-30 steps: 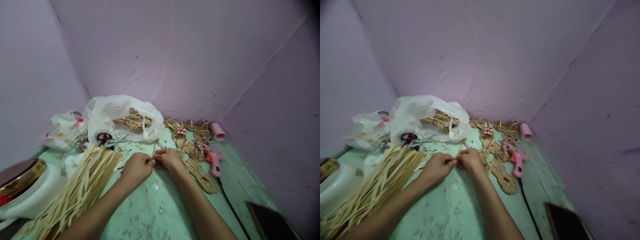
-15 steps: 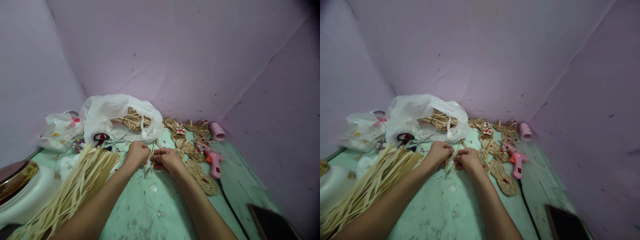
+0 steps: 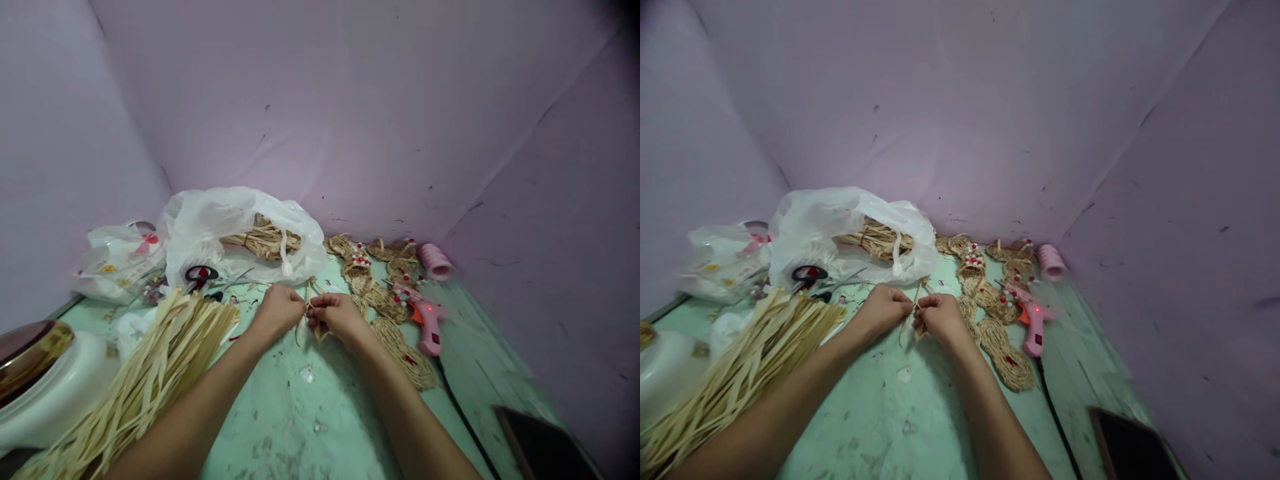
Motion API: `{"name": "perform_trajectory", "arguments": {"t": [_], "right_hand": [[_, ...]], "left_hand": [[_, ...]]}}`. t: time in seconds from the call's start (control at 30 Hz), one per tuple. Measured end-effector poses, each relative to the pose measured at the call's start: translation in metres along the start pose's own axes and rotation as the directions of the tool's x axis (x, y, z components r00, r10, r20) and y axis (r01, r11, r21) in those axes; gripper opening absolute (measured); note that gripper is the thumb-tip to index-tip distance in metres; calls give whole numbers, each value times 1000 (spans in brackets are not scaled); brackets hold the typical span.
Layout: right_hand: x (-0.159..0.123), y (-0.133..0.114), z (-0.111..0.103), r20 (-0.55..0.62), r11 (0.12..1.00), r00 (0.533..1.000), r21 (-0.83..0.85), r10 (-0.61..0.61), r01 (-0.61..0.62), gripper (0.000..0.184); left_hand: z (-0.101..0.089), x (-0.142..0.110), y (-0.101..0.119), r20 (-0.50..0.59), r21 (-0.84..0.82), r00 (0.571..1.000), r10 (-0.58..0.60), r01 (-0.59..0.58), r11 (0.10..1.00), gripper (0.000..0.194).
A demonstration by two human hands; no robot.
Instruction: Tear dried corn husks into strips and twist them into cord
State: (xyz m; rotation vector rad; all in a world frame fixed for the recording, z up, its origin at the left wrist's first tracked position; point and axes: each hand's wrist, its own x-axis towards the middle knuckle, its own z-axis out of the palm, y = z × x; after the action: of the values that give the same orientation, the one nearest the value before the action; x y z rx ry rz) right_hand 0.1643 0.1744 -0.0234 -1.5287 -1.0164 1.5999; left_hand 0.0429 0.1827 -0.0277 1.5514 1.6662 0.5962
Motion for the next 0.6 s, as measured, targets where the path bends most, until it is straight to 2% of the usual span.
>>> {"name": "perform_trajectory", "arguments": {"t": [0.13,0.23,0.43,0.6], "right_hand": [[6,4,-2,-21,992,999,-116,-50,47,18],[11,9,-3,-3,972,992,-199,-126,123,13],[12,12,-1,-9,981,991,-144,-131,129,9],[9,7,-3,33,989,994,-100,-107,110,7]], "left_hand": [[0,1,-1,90,-136,992,-84,96,986,17],[1,2,0,86,-189,991,-100,115,975,14],[2,3,-3,79,-228,994,-75,91,969,10],[0,5,-4,60,-197,994,-94,104,975,10]]}}
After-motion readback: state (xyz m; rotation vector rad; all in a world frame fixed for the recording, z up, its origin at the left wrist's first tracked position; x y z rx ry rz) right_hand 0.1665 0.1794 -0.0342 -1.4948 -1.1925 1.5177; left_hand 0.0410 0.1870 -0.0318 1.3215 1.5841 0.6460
